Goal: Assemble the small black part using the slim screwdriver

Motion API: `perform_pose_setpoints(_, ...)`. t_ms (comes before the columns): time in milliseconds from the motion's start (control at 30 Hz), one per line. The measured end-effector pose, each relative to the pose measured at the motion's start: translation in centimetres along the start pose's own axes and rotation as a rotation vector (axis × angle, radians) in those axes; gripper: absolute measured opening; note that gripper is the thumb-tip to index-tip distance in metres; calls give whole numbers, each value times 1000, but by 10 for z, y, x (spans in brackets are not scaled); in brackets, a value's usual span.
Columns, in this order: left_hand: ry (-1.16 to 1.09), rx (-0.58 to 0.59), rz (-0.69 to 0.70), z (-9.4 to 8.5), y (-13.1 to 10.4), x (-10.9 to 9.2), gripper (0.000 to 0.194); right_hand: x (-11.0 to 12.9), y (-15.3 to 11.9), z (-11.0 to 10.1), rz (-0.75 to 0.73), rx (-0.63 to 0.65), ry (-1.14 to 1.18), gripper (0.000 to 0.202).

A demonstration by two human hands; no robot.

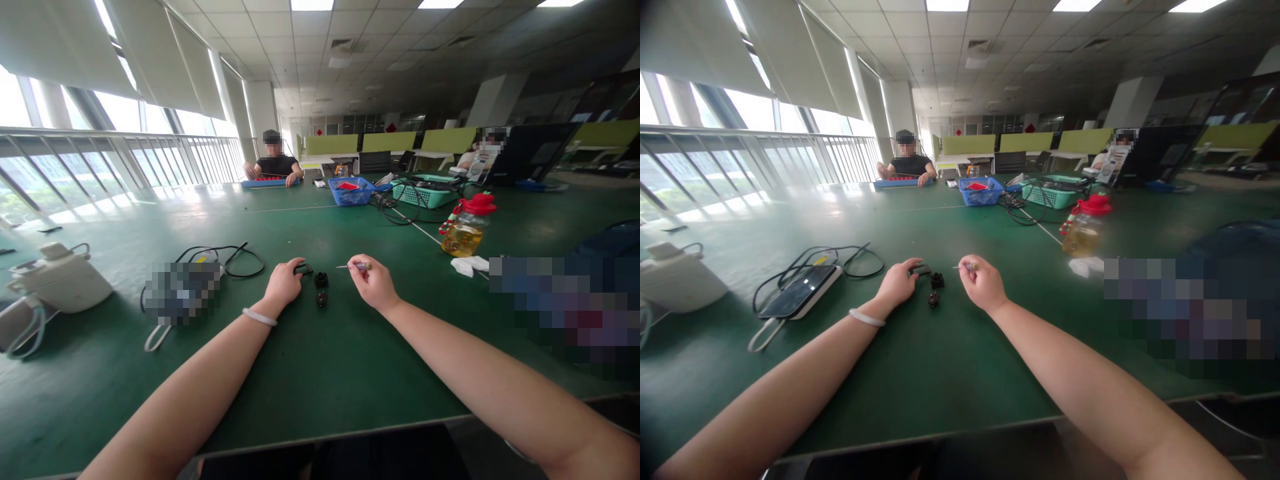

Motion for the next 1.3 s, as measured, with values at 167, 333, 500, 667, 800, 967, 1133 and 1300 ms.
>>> perform_pose_setpoints(167,33,-23,23,-6,-3,-9,41,2,-2,0,3,5,-23,15)
perform_pose_setpoints(333,-242,6,456,-24,-8,-37,38,0,-1,1,17,-4,-18,14)
perform_pose_setpoints(500,-240,193,686,-32,-16,-51,60,-1,-2,0,26,-17,-20,13)
perform_pose_setpoints(667,-246,322,821,-33,-19,-58,56,1,-1,-1,19,-6,-29,13)
perform_pose_setpoints(800,-229,349,851,-32,-20,-57,44,1,-1,0,20,-3,-24,13)
perform_pose_setpoints(967,-191,282,744,-28,-19,-52,36,-1,0,-1,33,-1,-9,13)
perform_pose_setpoints(1133,-106,11,437,-24,-11,-43,36,0,0,-1,40,14,-13,14)
perform_pose_setpoints(1300,12,-80,310,-20,-5,-38,30,0,-1,0,46,34,-4,15)
Point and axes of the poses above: each hand's wrist, its own y-axis towards the middle knuckle, its own z-axis out of the palm, x = y × z, the point moved 3 cm from there along y, towards the middle knuckle, and after that the axes turned 15 degrees about -x, right-handed, at the moved point
